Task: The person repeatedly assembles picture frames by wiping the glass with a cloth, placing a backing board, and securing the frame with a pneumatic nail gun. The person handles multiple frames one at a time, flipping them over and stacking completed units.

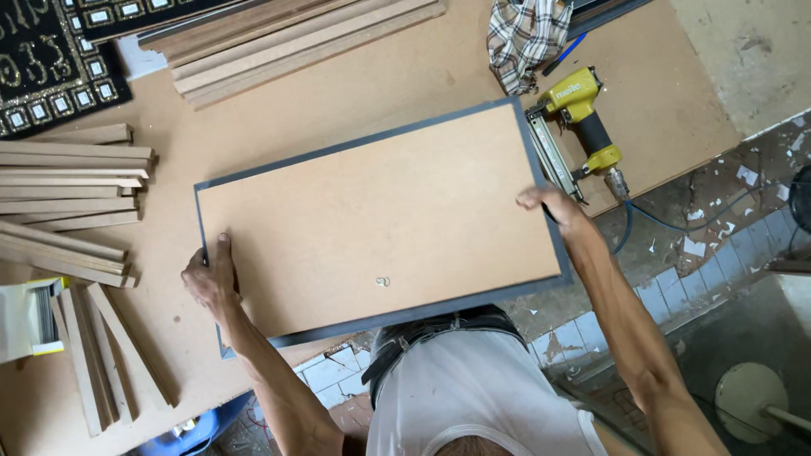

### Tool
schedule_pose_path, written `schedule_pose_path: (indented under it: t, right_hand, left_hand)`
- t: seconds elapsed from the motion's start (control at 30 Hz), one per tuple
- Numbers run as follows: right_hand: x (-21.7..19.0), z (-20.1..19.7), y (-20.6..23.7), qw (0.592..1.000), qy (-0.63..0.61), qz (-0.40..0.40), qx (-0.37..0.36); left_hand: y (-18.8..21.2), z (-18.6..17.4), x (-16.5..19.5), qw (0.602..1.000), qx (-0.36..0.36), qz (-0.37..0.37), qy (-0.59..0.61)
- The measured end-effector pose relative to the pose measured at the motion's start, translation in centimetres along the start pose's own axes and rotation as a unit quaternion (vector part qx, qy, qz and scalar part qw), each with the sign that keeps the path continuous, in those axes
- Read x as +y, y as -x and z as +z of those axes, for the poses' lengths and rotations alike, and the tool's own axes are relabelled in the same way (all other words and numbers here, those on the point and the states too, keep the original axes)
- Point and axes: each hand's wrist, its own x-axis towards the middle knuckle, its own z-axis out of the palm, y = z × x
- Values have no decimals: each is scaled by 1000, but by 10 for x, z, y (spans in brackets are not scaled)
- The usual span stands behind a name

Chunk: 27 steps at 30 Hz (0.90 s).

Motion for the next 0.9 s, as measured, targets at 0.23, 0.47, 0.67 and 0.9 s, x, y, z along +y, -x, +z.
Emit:
schedule_pose_path:
  t: [0.23,0.47,0.67,0.9]
  right_hand:
    - [90,-58,109,962,-225,10,152]
    - [95,-116,126,905,-343,-210,140]
    - [-31,-163,14,842,-349,-370,179]
    - [-230,-179,-97,822,-411,-347,187]
  left_hand:
    - [-20,44,102,954,29,266,-132]
    - [-43,131,362,880,-163,443,-54]
    - [26,234,445,813,84,544,190]
    - [194,376,319,890,-186,406,91]
